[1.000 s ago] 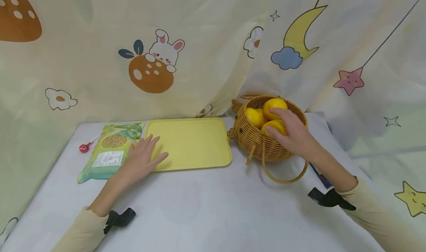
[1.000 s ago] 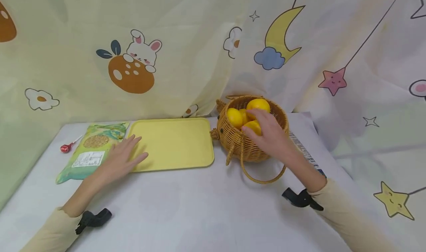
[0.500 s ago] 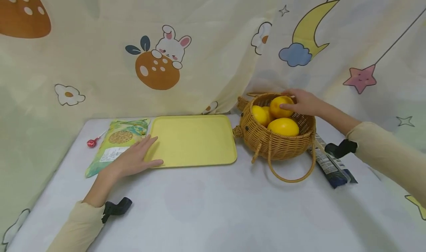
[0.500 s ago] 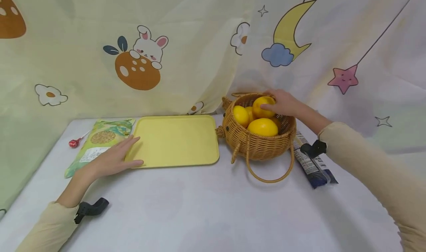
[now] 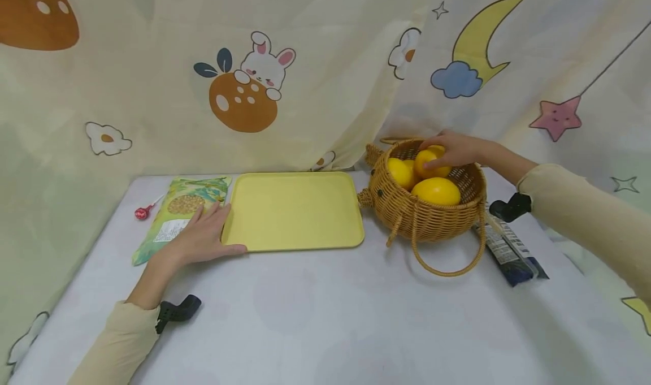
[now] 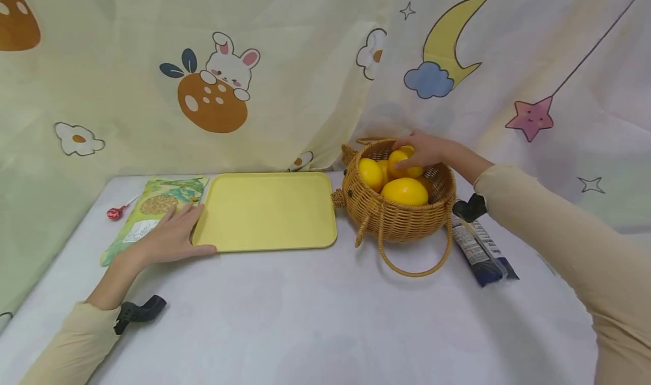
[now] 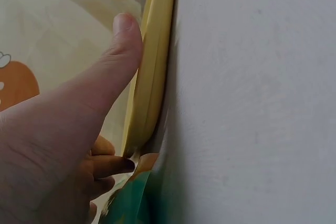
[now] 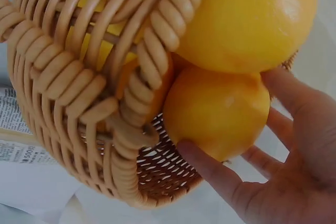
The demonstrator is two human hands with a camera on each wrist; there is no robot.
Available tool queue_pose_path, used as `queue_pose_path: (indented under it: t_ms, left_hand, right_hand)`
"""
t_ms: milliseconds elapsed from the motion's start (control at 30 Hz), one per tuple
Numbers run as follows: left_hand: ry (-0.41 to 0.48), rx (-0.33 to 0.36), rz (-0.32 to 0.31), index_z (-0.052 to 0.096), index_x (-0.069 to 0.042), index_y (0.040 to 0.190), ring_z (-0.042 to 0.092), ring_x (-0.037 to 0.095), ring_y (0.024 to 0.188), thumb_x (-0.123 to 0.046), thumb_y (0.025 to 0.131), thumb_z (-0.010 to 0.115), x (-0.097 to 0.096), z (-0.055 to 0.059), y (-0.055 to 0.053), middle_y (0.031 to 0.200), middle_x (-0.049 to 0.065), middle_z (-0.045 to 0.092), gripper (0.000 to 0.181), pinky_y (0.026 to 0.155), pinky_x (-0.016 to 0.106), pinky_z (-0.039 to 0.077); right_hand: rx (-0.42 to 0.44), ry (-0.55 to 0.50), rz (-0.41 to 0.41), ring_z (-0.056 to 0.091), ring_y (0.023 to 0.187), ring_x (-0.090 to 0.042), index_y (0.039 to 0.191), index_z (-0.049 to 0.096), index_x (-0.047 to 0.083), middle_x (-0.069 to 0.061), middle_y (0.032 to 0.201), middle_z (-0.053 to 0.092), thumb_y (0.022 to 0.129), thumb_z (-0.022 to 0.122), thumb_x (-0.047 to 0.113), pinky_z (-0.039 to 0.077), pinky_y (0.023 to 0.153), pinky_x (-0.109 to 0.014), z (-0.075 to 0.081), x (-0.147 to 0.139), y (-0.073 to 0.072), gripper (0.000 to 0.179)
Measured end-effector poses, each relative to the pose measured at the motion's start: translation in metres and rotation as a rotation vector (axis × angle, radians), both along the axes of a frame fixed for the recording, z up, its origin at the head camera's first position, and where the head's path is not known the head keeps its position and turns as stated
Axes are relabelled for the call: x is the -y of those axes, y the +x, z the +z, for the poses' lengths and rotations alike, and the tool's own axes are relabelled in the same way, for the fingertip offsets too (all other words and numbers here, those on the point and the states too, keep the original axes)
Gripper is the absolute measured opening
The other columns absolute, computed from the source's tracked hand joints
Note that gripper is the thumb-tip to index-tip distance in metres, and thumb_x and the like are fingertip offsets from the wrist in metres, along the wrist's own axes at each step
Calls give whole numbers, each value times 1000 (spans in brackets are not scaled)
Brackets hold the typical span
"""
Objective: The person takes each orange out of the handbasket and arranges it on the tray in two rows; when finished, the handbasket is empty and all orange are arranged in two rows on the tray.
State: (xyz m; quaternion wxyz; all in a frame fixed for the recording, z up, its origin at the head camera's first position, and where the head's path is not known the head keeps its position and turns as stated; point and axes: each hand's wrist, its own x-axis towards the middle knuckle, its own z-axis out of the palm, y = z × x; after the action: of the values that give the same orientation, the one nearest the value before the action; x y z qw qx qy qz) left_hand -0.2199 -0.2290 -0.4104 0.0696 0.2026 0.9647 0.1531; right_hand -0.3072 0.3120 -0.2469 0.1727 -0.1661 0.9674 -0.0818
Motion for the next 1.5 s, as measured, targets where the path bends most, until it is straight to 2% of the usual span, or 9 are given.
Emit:
queue_pose_path:
  t_ms: [167,400,500,667,767,1000,1167,1367,1500]
  left_hand:
    - [0,-3,6,21,7,151,12,45,149,-73,76,63,0,2,-1,157,27,25,117,119,62,-2]
    - [-4,1,3,23,5,150,10,45,149,-77,74,61,1,2,0,157,26,26,118,119,63,-2]
    - [-8,2,7,23,4,150,9,44,150,-78,74,59,2,1,0,157,25,26,118,119,62,-2]
    - [-7,8,7,22,4,151,9,43,150,-78,75,59,2,-1,0,158,26,24,118,120,61,-3]
    - [-7,12,10,22,5,151,9,42,150,-77,75,59,2,-2,-1,158,25,23,118,120,59,-3]
    - [-13,22,15,21,4,151,9,42,150,-79,75,58,3,-4,-4,159,25,22,119,121,59,-3]
    - [-15,14,15,22,3,151,10,42,150,-79,74,58,5,-4,-3,158,25,24,118,121,58,-3]
    - [-14,4,10,23,4,150,11,43,150,-77,75,59,6,-6,-2,157,25,26,117,121,58,-2]
    - [-20,14,12,21,4,151,10,42,150,-80,74,57,4,-7,-4,159,24,24,119,121,57,-3]
  right_hand:
    - [17,8,-29,34,123,-47,140,46,2,-33,140,32,91,66,32,33,102,-69,-2,2,-2,60]
    - [62,19,-57,30,127,-50,144,36,-4,-33,145,22,89,68,33,32,103,-70,-4,3,-1,74]
    - [72,-18,-37,31,126,-49,143,37,-2,-32,145,24,89,69,31,32,103,-69,-7,2,1,71]
    - [123,-95,-23,40,117,-41,141,35,3,-29,139,34,89,67,36,41,96,-56,-20,1,3,70]
    - [122,-108,-30,41,115,-40,142,35,3,-28,137,35,89,66,38,42,93,-54,-23,1,3,71]
    - [155,-121,-17,39,117,-42,145,29,-2,-31,141,30,92,62,33,42,95,-57,-22,1,1,71]
    - [208,-130,-19,41,115,-41,146,24,-1,-30,139,30,94,60,33,46,93,-52,-21,3,-2,71]
    - [277,-132,-36,47,113,-36,146,22,4,-27,138,33,93,61,41,52,86,-44,-23,3,-5,76]
    - [231,-73,23,47,109,-34,143,29,3,-25,133,39,92,64,37,49,86,-42,-11,0,-8,71]
